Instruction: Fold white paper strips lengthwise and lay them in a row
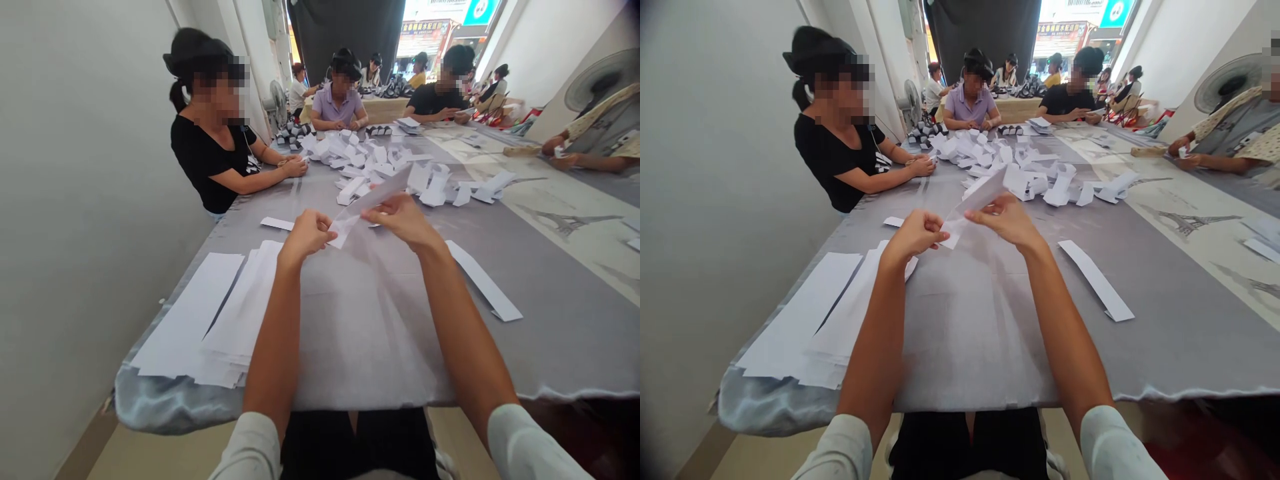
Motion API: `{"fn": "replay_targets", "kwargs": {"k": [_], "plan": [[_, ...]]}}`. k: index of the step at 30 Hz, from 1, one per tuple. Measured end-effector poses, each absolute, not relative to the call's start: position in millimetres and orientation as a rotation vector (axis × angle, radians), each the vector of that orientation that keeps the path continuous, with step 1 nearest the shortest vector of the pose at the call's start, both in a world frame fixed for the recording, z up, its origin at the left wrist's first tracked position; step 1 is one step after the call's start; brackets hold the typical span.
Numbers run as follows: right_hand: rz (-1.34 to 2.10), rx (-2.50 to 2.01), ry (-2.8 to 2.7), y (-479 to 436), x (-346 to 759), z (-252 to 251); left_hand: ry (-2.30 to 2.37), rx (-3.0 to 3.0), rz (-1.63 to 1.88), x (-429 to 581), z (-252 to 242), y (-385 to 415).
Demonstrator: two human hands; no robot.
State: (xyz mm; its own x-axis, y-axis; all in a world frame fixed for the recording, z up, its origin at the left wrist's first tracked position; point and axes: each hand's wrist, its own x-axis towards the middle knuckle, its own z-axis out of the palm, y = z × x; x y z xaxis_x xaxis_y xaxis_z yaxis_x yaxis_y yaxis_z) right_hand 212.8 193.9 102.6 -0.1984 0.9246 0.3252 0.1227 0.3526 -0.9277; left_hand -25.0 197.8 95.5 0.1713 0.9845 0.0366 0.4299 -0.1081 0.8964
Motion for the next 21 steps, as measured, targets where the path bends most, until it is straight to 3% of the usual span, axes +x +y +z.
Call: {"fn": "replay_targets", "kwargs": {"k": [6, 21], "plan": [[0.88, -0.89, -1.471, 199.6, 241.5, 105.3, 1.52, 1.638, 0.78, -26.3, 92.4, 202.4], [0.875, -0.874, -1.564, 178.5, 227.3, 120.9, 1.405, 1.571, 0.576, -21.1, 95.2, 197.4]]}}
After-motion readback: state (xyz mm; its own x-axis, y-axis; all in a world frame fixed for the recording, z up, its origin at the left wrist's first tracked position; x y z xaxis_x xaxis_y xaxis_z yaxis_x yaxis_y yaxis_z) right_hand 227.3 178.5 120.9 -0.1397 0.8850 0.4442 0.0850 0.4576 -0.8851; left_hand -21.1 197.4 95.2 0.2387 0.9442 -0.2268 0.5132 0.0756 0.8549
